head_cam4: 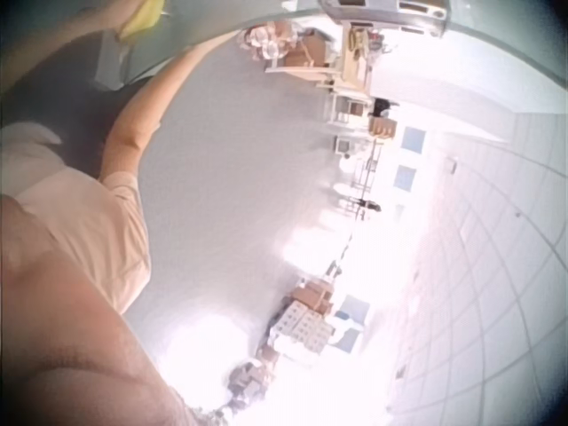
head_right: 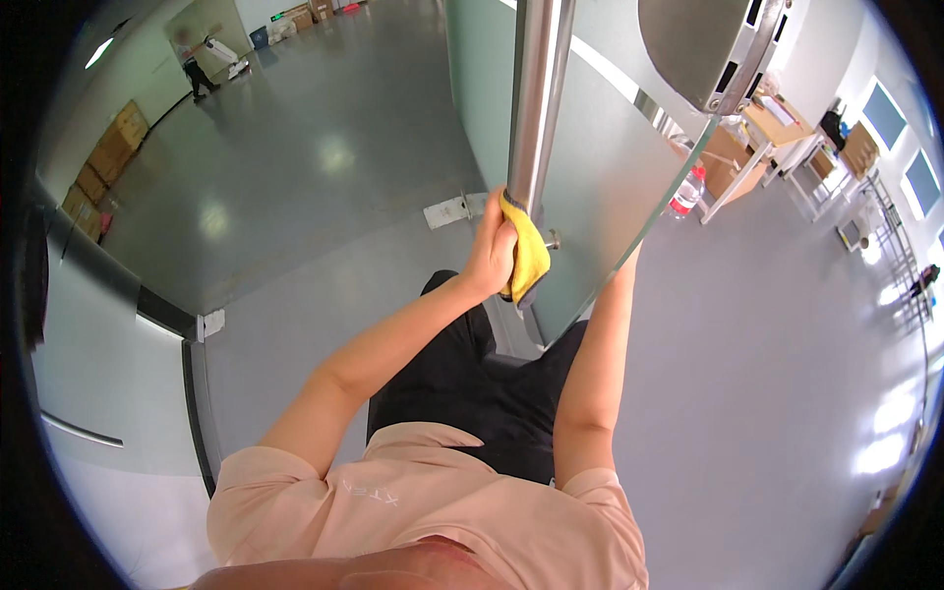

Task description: Wiping a glass door and its handle with a cloth to clean them.

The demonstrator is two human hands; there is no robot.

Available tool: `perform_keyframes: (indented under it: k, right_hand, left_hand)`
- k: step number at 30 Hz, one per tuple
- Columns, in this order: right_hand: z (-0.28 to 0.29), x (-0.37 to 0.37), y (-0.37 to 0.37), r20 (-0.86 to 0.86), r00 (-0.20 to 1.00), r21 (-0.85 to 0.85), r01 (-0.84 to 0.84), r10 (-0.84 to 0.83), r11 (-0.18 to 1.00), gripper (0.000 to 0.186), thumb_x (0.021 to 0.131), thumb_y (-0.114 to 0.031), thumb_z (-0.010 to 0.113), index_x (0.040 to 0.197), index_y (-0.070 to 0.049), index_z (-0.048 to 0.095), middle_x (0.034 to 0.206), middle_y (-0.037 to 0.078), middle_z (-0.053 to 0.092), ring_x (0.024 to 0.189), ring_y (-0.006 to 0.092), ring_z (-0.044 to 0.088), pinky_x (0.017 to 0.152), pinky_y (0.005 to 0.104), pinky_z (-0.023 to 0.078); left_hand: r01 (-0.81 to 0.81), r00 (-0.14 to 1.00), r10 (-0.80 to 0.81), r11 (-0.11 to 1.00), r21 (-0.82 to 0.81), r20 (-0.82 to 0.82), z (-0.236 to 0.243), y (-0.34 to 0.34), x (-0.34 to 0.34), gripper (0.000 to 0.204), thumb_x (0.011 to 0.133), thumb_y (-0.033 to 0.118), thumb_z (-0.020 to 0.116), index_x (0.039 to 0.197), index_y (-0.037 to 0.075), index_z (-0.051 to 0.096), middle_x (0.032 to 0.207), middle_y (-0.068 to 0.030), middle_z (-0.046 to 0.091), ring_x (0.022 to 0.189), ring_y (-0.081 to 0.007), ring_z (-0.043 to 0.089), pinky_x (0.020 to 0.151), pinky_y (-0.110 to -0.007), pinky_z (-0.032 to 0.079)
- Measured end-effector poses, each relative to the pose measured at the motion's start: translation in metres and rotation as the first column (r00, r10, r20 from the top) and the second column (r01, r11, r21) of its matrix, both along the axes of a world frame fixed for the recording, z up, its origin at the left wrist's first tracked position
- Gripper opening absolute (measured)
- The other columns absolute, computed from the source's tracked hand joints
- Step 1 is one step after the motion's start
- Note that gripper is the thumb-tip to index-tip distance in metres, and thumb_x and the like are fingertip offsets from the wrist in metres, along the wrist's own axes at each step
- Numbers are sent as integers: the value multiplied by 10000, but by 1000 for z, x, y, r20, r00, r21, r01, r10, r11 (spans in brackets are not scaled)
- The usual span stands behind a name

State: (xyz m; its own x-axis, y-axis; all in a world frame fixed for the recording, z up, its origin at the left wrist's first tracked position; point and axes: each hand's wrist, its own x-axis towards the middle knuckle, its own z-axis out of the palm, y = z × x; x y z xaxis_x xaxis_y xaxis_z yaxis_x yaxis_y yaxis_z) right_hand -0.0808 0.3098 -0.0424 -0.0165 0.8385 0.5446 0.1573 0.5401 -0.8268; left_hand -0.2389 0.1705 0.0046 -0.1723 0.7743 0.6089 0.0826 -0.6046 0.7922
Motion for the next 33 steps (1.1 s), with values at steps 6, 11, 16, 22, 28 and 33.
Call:
perform_keyframes:
  k: [6,11,16,22,28,33]
  right_hand:
    - [-1,10,6,62,987,13,145,-145,989,263,870,-170,522,1060,13,537,962,104,561,884,201,527,803,337,427]
    - [1,18,17,107,962,46,249,-252,967,272,868,-176,529,1059,17,543,967,117,567,884,210,531,802,342,429]
    - [-1,18,13,124,930,113,333,-345,936,281,866,-182,535,1059,21,549,972,129,572,884,218,534,801,347,431]
    - [-4,17,13,139,887,187,413,-440,891,291,863,-189,543,1058,27,557,978,144,578,884,229,538,799,353,433]
    - [4,15,26,152,834,235,491,-531,839,302,860,-196,551,1058,32,564,984,159,585,883,240,542,798,358,436]
    - [20,10,22,124,837,259,491,-533,832,283,857,-154,541,1072,28,558,1021,176,576,920,265,534,825,376,426]
  left_hand:
    - [49,999,-49,999,2,24,7,5,1,404,887,76,297,1287,19,304,1028,-91,471,903,-165,471,850,-290,387]
    - [19,1000,-19,999,38,-3,-15,14,2,420,879,69,321,1293,2,289,1051,-133,481,929,-209,489,874,-321,380]
    - [55,999,-55,998,17,2,3,9,2,404,877,60,318,1275,-1,290,1041,-132,477,910,-210,488,860,-320,384]
    - [90,993,-91,996,29,70,29,7,3,406,868,45,310,1271,-2,288,1034,-129,475,905,-203,483,855,-311,384]
    - [-15,1000,15,999,36,12,-8,12,8,431,841,21,320,1270,-20,303,1075,-155,477,968,-246,483,900,-331,365]
    - [-68,997,67,997,-27,-32,-28,11,10,462,827,11,346,1284,-36,296,1148,-191,459,1067,-298,457,959,-359,327]
